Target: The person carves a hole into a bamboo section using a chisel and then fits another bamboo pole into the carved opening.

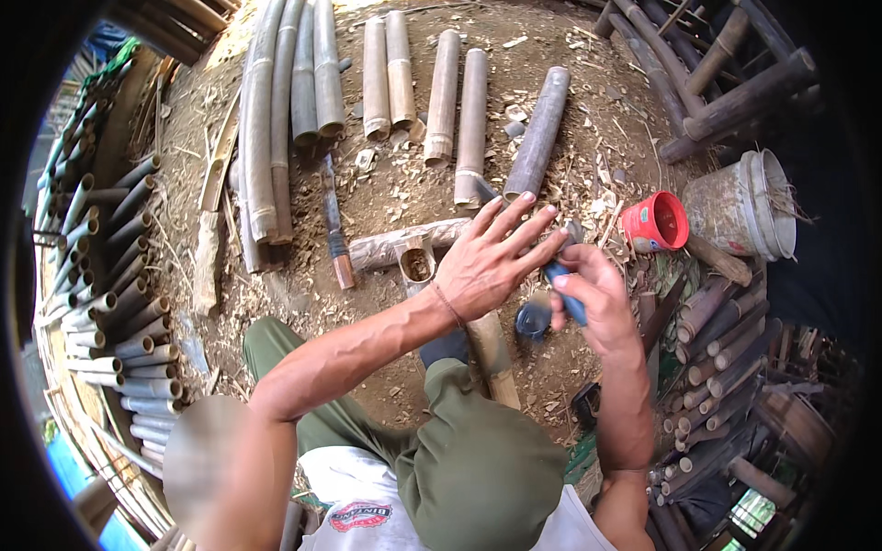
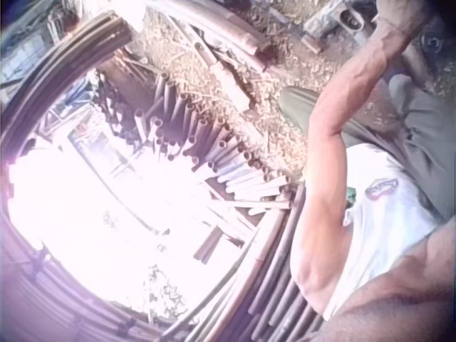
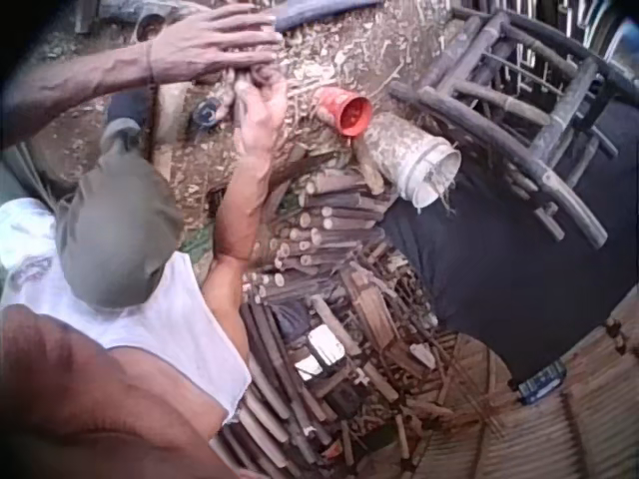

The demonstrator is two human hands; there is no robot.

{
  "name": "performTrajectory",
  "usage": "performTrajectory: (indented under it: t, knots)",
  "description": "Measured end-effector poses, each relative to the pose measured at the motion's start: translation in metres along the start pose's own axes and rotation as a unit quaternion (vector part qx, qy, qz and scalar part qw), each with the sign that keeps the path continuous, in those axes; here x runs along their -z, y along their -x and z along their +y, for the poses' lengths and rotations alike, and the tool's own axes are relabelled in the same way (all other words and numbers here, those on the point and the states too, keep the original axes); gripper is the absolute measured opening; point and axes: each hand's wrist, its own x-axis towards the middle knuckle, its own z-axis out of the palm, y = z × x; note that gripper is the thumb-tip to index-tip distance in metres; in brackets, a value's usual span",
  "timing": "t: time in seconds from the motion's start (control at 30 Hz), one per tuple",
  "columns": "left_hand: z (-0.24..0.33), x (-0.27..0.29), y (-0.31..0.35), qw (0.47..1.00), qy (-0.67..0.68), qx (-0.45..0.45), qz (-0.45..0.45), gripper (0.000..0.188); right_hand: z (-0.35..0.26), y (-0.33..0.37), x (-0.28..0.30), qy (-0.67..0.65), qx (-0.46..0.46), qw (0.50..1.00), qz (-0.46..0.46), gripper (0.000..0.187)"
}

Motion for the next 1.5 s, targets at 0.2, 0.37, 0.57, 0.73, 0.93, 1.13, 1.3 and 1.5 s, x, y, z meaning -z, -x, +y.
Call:
performTrajectory:
  t: [0.2, 0.37, 0.57, 0.73, 0.93, 1.13, 1.3, 1.5]
  knots:
    - [-0.055, 0.033, 0.047, 0.952, 0.093, 0.29, 0.019, 0.028, 0.076, -0.008, -0.028, 0.06, -0.004, 0.998, -0.025, 0.058]
    - [-0.082, 0.036, 0.103, 0.704, 0.366, 0.56, 0.239, 0.021, 0.291, 0.039, 0.02, 0.582, -0.083, 0.808, 0.04, 0.111]
    - [-0.059, 0.017, 0.15, 0.406, 0.552, 0.565, 0.459, 0.016, 0.268, 0.024, 0.012, 0.395, -0.021, 0.918, 0.036, 0.105]
    - [-0.059, -0.017, 0.152, 0.396, 0.528, 0.55, 0.512, 0.017, 0.119, 0.015, 0.01, 0.228, 0.067, 0.969, -0.063, 0.105]
    - [-0.057, -0.033, 0.145, 0.445, 0.512, 0.546, 0.491, 0.022, -0.03, -0.005, -0.036, 0.291, 0.205, 0.928, -0.11, 0.102]
    - [-0.054, -0.039, 0.144, 0.455, 0.502, 0.548, 0.491, 0.021, -0.07, -0.015, -0.091, 0.236, 0.286, 0.909, -0.192, 0.103]
    - [-0.043, -0.047, 0.132, 0.507, 0.501, 0.511, 0.481, 0.02, -0.059, -0.052, -0.123, 0.469, 0.51, 0.677, -0.248, 0.108]
    - [-0.046, -0.063, 0.139, 0.576, 0.434, 0.562, 0.405, 0.025, -0.075, -0.076, -0.167, 0.682, 0.618, 0.351, -0.17, 0.1]
